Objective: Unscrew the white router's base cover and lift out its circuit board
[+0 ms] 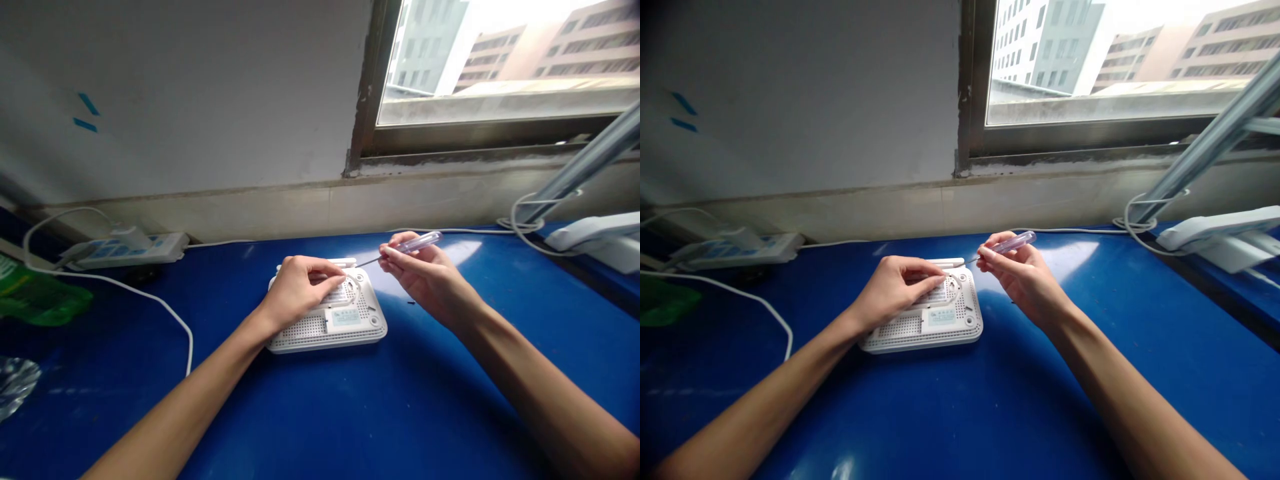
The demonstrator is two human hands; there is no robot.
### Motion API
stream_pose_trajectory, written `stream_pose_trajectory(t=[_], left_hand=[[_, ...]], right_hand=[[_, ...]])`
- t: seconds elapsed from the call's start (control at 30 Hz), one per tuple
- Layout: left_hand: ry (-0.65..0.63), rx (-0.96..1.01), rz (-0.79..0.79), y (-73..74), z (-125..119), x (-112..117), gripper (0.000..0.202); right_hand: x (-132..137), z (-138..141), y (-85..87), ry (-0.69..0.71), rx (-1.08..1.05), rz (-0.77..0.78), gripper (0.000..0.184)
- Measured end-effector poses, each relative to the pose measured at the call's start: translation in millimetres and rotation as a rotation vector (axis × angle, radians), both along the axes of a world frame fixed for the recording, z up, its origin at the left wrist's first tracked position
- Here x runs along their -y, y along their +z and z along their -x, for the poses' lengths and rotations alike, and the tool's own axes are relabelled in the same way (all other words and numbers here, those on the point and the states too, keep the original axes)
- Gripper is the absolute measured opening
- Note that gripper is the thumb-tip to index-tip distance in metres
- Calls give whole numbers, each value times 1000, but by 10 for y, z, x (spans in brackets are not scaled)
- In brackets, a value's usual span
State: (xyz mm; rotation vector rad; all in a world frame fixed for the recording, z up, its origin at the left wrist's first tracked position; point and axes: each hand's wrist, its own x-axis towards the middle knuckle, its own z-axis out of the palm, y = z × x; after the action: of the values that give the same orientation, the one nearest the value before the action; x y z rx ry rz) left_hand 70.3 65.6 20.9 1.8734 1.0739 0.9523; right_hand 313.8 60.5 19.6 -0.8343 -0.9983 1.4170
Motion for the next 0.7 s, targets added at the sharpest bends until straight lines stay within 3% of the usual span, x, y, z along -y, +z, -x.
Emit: stream_pose_trajectory(t=[0.3, 0.47, 0.7], left_hand=[[6, -3, 4, 1, 13, -20, 9], [-14, 42, 7, -52, 10, -41, 23], [46, -49, -94, 50, 6, 2, 32]], right_hand=[[-22, -21, -8, 50, -27, 49, 17], [-12, -19, 4, 72, -17, 27, 16], [-1, -44, 41, 79, -15, -15, 17]])
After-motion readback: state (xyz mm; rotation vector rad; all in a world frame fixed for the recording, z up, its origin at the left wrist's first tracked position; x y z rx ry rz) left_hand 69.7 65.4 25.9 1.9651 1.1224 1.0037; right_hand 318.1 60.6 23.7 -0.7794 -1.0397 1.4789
